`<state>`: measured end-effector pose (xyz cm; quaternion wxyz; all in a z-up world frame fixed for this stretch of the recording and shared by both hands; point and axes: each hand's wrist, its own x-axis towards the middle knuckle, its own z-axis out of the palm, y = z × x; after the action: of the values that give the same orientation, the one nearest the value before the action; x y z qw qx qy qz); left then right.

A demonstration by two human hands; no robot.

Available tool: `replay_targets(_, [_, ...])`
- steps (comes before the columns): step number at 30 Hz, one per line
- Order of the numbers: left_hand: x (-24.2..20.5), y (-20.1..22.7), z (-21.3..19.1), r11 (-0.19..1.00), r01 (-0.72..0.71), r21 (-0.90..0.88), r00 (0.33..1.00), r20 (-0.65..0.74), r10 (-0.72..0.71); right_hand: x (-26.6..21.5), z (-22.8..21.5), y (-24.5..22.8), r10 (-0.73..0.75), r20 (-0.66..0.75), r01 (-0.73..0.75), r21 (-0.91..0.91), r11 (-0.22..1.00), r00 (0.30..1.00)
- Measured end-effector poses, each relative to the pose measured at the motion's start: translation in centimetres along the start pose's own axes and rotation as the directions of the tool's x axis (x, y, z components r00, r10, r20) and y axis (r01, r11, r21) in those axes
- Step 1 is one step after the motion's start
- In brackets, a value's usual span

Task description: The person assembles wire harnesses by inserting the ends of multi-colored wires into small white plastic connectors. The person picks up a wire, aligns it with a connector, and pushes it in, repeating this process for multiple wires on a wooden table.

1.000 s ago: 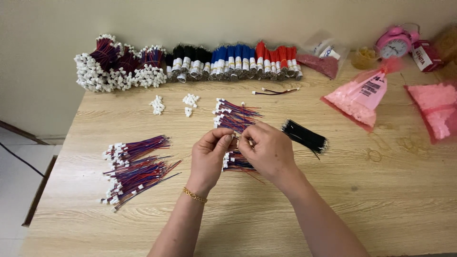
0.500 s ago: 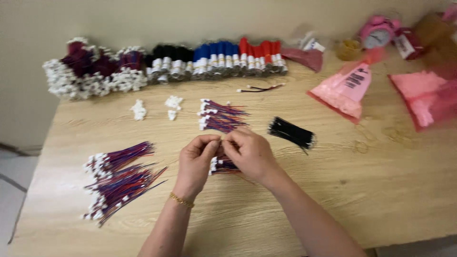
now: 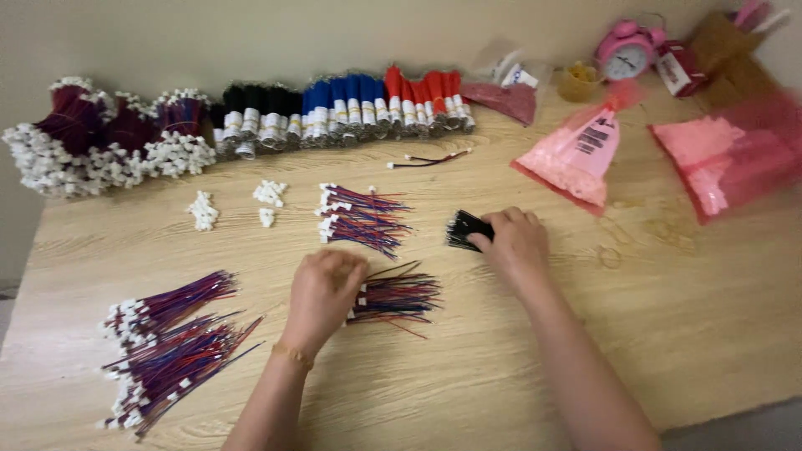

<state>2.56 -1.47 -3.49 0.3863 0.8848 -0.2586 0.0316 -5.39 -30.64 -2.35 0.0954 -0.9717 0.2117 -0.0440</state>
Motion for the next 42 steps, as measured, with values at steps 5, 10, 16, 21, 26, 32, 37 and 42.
replay_targets(5, [6.5,0.3,1.0,0.970,-0.184,0.161,0.972,-0.117,0.204,0.4,2.9,1.6,-0.053,-0.096,0.055,0.019,0.998,0.994])
replay_targets(10, [12.7,-2.3,5.2,0.864,-0.223,0.452,0.973,0.051,0.224,0.7,3.1,2.0,-0.071,-0.165,0.074,0.012,0.997,0.984])
replay_targets(16, [14.3,-3.5,6.6,0.766,-0.323,0.555,0.925,0.357,0.132,0.9,1.1,1.7,-0.082,-0.261,0.101,0.060,0.993,0.962])
replay_targets(21, [13.9,-5.1,6.4,0.766,-0.372,0.524,0.923,0.295,0.247,-0.3,-4.0,-2.3,-0.051,-0.309,0.209,0.503,0.839,0.950])
replay_targets(26, [12.2,-4.1,3.3,0.867,-0.355,0.350,0.930,0.229,0.288,-2.0,-6.8,-6.0,-0.045,-0.205,0.181,0.711,0.680,0.978])
replay_targets(32, [8.4,-2.8,-1.7,0.928,-0.319,0.193,0.938,0.206,0.279,-4.4,-9.5,-10.1,-0.161,-0.209,0.263,0.707,0.656,0.965])
replay_targets(37, [4.3,0.1,-5.7,0.989,-0.145,-0.030,0.971,0.186,0.148,-6.0,-10.7,-12.9,-0.247,-0.226,0.333,0.698,0.634,0.942])
replay_targets(42, [0.1,3.4,-6.8,0.689,0.074,-0.721,0.997,0.050,-0.055,-6.9,-10.4,-14.6,-0.338,-0.322,0.467,0.592,0.657,0.884])
